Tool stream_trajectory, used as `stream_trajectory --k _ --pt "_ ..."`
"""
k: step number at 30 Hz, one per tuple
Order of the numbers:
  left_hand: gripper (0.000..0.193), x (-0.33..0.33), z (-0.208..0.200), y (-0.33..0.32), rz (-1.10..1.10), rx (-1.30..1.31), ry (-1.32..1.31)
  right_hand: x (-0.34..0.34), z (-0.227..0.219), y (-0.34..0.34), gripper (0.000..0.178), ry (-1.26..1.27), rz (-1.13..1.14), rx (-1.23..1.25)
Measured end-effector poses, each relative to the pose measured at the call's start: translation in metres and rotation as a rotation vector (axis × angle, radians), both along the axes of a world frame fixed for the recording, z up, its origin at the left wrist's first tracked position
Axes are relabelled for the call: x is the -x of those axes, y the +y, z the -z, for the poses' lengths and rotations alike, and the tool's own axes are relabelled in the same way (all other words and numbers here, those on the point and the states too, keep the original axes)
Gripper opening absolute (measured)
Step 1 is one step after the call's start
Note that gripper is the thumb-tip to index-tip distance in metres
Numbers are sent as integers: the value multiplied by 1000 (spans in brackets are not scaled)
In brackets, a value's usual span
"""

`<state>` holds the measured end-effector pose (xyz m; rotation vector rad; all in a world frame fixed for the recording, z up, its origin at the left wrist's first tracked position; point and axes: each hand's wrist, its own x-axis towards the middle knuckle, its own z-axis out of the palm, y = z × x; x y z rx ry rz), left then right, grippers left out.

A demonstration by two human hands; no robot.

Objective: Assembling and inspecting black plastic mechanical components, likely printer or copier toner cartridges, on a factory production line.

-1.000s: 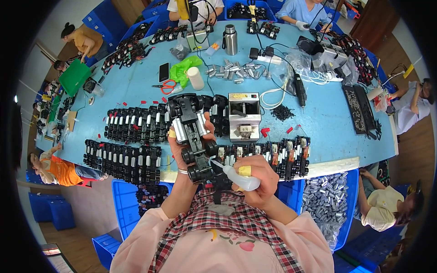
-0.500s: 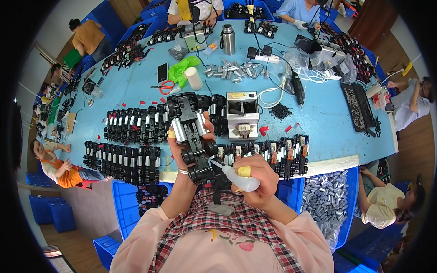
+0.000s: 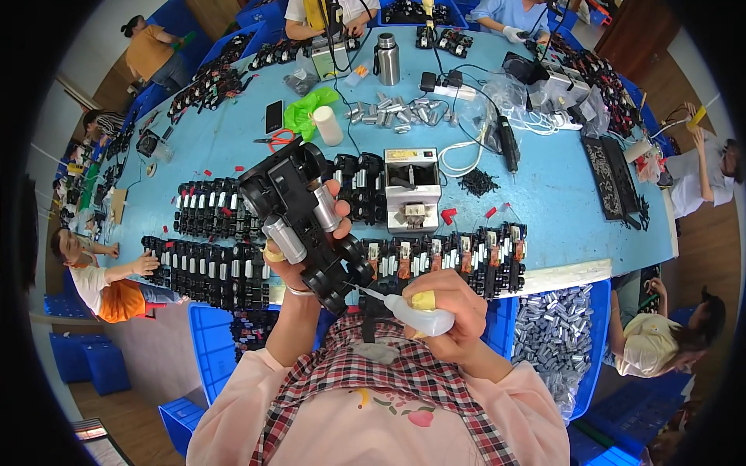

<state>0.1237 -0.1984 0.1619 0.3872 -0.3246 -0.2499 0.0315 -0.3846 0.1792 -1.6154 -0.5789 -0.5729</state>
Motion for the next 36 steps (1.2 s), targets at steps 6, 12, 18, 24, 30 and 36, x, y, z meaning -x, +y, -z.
stream_trajectory --k 6,12,18,24,30,36 --pt "94 3 0 0 1 -36 -2 -2 5 4 30 3 17 34" --pt "96 3 -2 0 10 -61 -15 -4 5 4 28 -6 8 63" --pt "96 -2 1 -4 48 -53 -39 -6 8 1 30 13 15 47" --pt "85 -6 12 12 -65 34 -7 -12 40 -17 39 284 157 -597" --pt "80 -9 48 52 -91 191 223 -64 149 -121 36 585 137 -1085" --pt "78 7 91 56 -116 171 546 -155 289 -151 42 739 498 15"
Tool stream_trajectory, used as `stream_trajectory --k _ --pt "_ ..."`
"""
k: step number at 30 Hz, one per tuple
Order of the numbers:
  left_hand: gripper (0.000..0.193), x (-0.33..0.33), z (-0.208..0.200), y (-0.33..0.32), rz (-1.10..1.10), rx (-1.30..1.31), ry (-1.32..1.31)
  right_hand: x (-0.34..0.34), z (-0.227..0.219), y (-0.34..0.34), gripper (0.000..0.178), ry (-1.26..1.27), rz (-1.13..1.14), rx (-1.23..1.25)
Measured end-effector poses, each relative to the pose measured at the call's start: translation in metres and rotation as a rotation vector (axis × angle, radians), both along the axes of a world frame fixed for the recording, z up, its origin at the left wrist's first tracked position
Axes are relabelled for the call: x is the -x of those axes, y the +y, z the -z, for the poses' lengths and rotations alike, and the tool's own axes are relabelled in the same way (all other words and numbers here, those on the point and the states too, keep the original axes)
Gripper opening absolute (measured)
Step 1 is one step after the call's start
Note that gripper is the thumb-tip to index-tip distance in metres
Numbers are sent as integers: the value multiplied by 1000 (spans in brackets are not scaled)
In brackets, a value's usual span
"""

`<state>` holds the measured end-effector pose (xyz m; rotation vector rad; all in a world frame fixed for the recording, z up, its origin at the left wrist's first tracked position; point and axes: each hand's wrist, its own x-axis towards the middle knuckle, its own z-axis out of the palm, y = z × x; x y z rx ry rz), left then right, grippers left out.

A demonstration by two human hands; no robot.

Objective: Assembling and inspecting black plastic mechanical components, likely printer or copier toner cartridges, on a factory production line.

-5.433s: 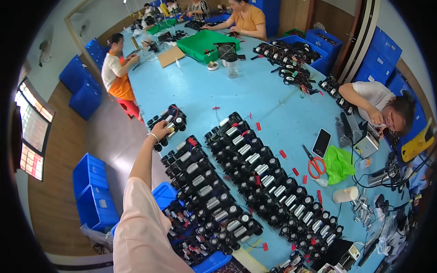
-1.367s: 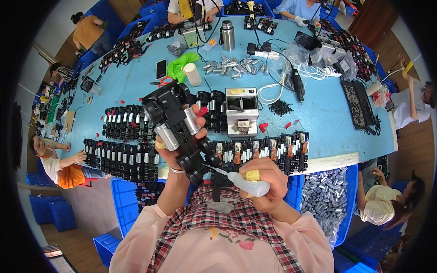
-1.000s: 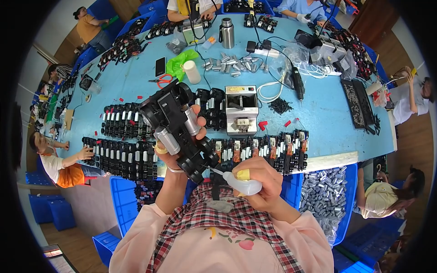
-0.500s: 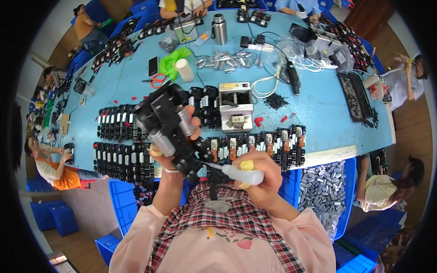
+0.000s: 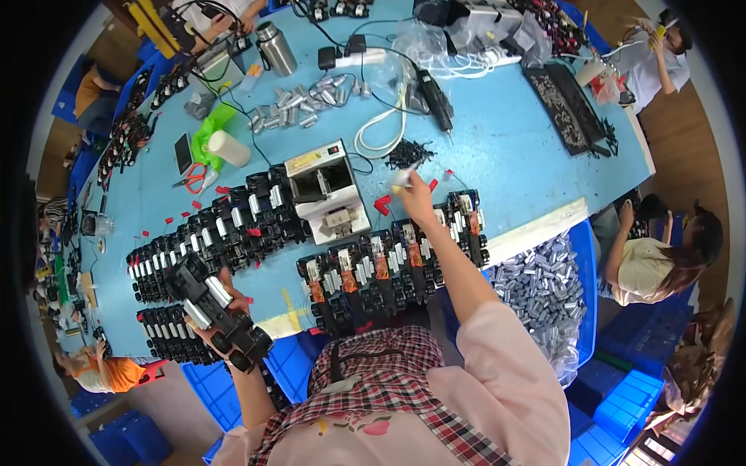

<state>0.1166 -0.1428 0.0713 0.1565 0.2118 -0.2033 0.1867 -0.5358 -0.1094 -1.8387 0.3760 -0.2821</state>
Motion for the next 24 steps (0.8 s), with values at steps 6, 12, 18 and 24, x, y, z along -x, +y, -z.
stream_trajectory --k 6,12,18,24 --pt "70 22 36 0 5 -182 5 -25 18 13 35 -77 -94 581" --pt "84 20 30 -8 24 -9 127 -6 1 -24 16 43 148 562" --pt "82 16 25 -15 5 -60 83 -30 1 -35 11 145 28 738" --pt "79 15 22 -13 15 -120 118 -39 23 -30 12 107 23 929"
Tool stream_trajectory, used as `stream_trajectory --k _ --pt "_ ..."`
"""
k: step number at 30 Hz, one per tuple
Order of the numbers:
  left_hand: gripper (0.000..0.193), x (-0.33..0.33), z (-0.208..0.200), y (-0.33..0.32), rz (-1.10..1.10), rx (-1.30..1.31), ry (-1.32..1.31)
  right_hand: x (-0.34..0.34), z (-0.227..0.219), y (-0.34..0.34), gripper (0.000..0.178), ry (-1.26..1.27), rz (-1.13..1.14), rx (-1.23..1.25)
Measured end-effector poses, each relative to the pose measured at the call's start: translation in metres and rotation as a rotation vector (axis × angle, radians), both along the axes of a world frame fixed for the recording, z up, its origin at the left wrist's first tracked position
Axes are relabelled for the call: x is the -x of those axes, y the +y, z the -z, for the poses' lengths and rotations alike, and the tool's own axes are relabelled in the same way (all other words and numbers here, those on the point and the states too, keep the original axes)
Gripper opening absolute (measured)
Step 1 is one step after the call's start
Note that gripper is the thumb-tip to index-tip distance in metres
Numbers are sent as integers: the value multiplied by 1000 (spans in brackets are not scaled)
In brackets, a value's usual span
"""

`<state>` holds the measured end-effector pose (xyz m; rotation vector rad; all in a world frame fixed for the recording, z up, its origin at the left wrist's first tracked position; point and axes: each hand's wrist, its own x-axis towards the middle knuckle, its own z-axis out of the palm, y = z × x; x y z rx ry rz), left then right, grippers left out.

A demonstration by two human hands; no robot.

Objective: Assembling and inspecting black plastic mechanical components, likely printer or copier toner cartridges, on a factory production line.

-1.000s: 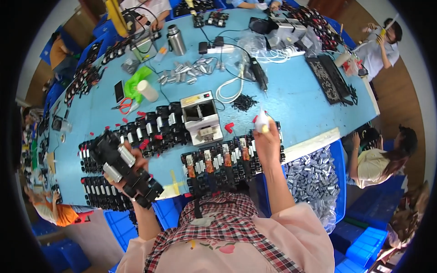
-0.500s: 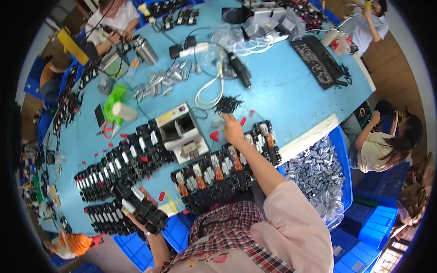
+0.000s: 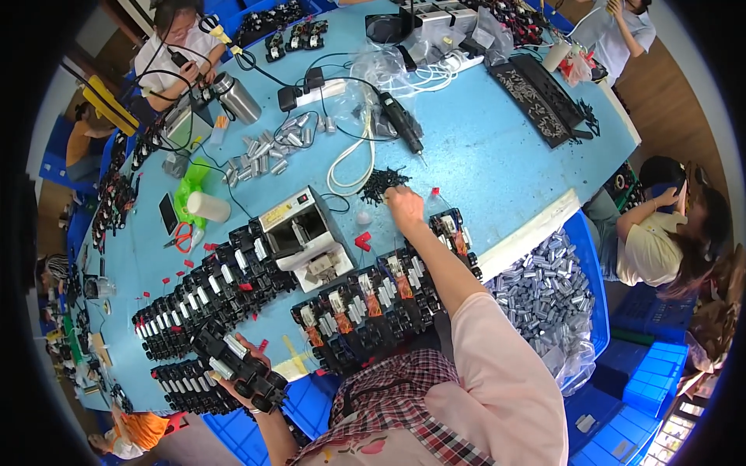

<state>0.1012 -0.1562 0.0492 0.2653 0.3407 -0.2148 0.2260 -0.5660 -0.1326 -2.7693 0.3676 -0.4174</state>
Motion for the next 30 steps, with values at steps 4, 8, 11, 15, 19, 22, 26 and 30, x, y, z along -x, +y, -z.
stream_trajectory --k 4,8,11,15,19,22,26,30 --pt "80 2 -3 4 -31 -24 -45 5 -2 -6 10 40 127 -105" --pt "81 4 -5 9 -37 -19 -93 8 -3 -8 11 61 195 -86" --pt "82 5 -7 11 -18 37 -93 18 -19 -8 11 37 255 -340" --pt "81 10 -16 7 59 56 -149 53 -82 40 12 99 35 -985" --pt "97 -1 -10 -1 -5 -98 -90 108 -178 126 12 96 -193 -1609" --pt "96 -10 -28 -19 8 -159 -151 132 -222 172 27 197 -263 -1795" --pt "85 -3 -50 -20 44 -36 -277 135 -248 211 17 94 -435 -1874" --pt "87 13 -52 -19 48 -72 -265 138 -250 232 16 53 -579 -1881"
